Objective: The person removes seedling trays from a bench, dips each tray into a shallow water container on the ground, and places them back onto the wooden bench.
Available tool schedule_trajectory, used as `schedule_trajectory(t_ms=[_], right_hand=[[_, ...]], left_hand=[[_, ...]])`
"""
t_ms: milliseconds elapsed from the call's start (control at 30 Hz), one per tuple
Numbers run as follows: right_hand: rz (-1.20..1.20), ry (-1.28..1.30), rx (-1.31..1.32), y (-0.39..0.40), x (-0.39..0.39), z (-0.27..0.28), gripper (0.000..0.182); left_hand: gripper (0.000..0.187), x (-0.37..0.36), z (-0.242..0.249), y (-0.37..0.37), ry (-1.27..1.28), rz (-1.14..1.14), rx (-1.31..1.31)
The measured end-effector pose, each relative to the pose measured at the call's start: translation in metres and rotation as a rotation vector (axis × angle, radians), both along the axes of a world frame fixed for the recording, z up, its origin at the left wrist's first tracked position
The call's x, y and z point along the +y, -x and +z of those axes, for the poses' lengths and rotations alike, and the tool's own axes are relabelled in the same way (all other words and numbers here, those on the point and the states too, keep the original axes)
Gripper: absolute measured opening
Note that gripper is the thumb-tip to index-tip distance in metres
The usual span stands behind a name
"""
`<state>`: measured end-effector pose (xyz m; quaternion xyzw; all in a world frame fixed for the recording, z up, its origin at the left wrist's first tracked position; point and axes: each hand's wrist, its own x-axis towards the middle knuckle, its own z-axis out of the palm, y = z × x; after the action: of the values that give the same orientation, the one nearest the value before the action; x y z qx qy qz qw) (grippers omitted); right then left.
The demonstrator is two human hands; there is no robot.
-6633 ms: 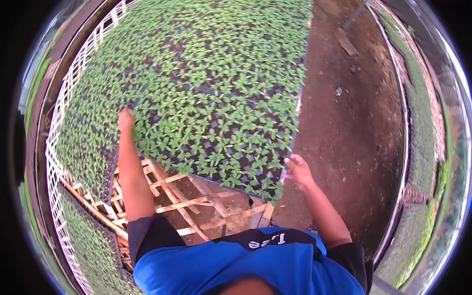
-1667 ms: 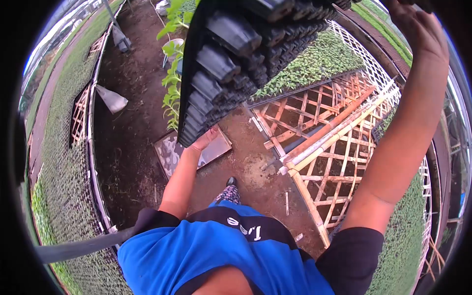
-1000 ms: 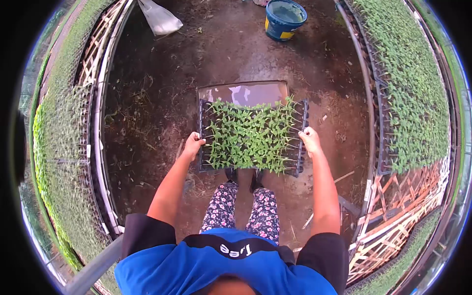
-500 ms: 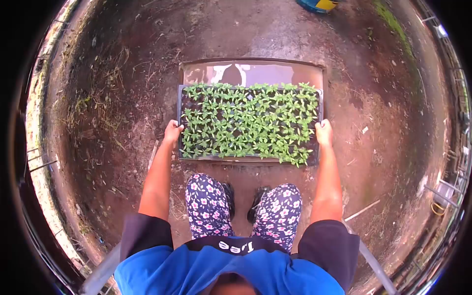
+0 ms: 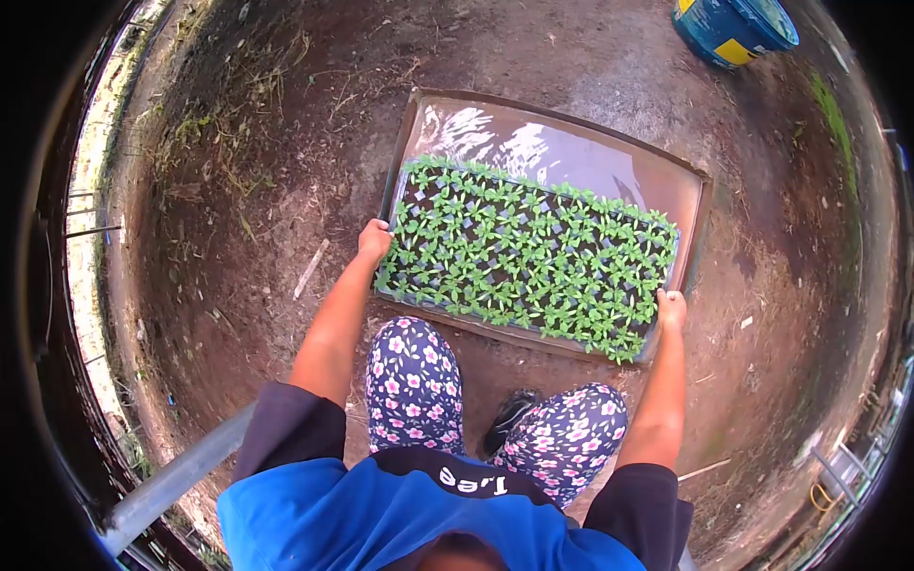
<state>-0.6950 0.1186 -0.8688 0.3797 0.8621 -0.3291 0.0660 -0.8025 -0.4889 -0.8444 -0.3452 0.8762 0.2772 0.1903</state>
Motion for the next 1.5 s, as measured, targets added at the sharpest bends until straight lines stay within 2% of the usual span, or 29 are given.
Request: schedule_trajectory(t_ms=[67, 133, 200, 267, 333, 400, 467, 700, 767, 800, 867, 933, 1100, 1200, 1233, 1333, 1500], right_hand=[[0.019, -0.064, 0.015, -0.007, 0.008, -0.017, 0.024], [-0.02, 0.035, -0.028, -0.012, 0.017, -0.032, 0.016], [0.033, 0.115, -0.02, -0.018, 0.023, -0.04, 0.018], [-0.064, 0.212, -0.064, -0.013, 0.006, -0.008, 0.025], [0.012, 0.138, 0.046, -0.025, 0.02, -0.026, 0.022], [0.162, -0.119, -0.098, -0.018, -0.003, 0.023, 0.024], [0.152, -0.121, -0.196, -0.015, -0.01, 0.037, 0.027], [0.147, -0.049, -0.329, -0.012, -0.016, 0.043, 0.031], [0.159, -0.044, -0.32, -0.014, -0.015, 0.043, 0.034], [0.175, -0.044, -0.303, -0.015, -0.013, 0.04, 0.037], [0.213, -0.038, -0.312, -0.008, -0.02, 0.045, 0.04], [0.251, -0.036, -0.364, -0.002, -0.03, 0.068, 0.039], [0.235, -0.034, -0.334, -0.005, -0.03, 0.063, 0.032], [0.275, -0.079, -0.313, -0.008, -0.026, 0.055, 0.03], [0.25, -0.065, -0.347, -0.006, -0.029, 0.063, 0.03], [0.212, -0.061, -0.394, -0.005, -0.028, 0.061, 0.031], [0.23, -0.082, -0.369, -0.01, -0.021, 0.046, 0.036]], left_hand=[[0.025, -0.002, 0.001, -0.002, 0.004, -0.029, -0.002], [0.028, -0.003, 0.0, -0.003, 0.048, -0.11, 0.007], [0.027, -0.007, -0.005, -0.008, -0.007, -0.129, 0.084], [0.025, -0.006, 0.003, -0.011, -0.021, -0.16, 0.108], [0.024, -0.011, 0.002, -0.012, -0.055, -0.2, 0.132], [0.024, -0.019, -0.006, -0.012, -0.149, -0.178, 0.133], [0.023, -0.021, -0.011, -0.011, -0.145, -0.188, 0.152], [0.024, -0.025, -0.019, -0.003, -0.372, -0.053, 0.056], [0.025, -0.022, -0.005, -0.003, -0.41, -0.029, 0.008], [0.031, -0.027, -0.014, -0.004, -0.406, -0.09, 0.013], [0.033, -0.028, -0.019, -0.007, -0.462, -0.046, 0.043], [0.036, -0.026, -0.016, -0.009, -0.462, -0.062, 0.026], [0.034, -0.008, 0.007, -0.005, -0.381, -0.017, 0.0], [0.038, -0.025, -0.017, -0.004, -0.371, -0.129, -0.078], [0.038, -0.02, -0.009, -0.003, -0.352, -0.134, -0.088], [0.035, -0.005, 0.012, -0.003, -0.423, -0.003, -0.025], [0.037, -0.02, -0.014, -0.003, -0.406, -0.11, -0.075]])
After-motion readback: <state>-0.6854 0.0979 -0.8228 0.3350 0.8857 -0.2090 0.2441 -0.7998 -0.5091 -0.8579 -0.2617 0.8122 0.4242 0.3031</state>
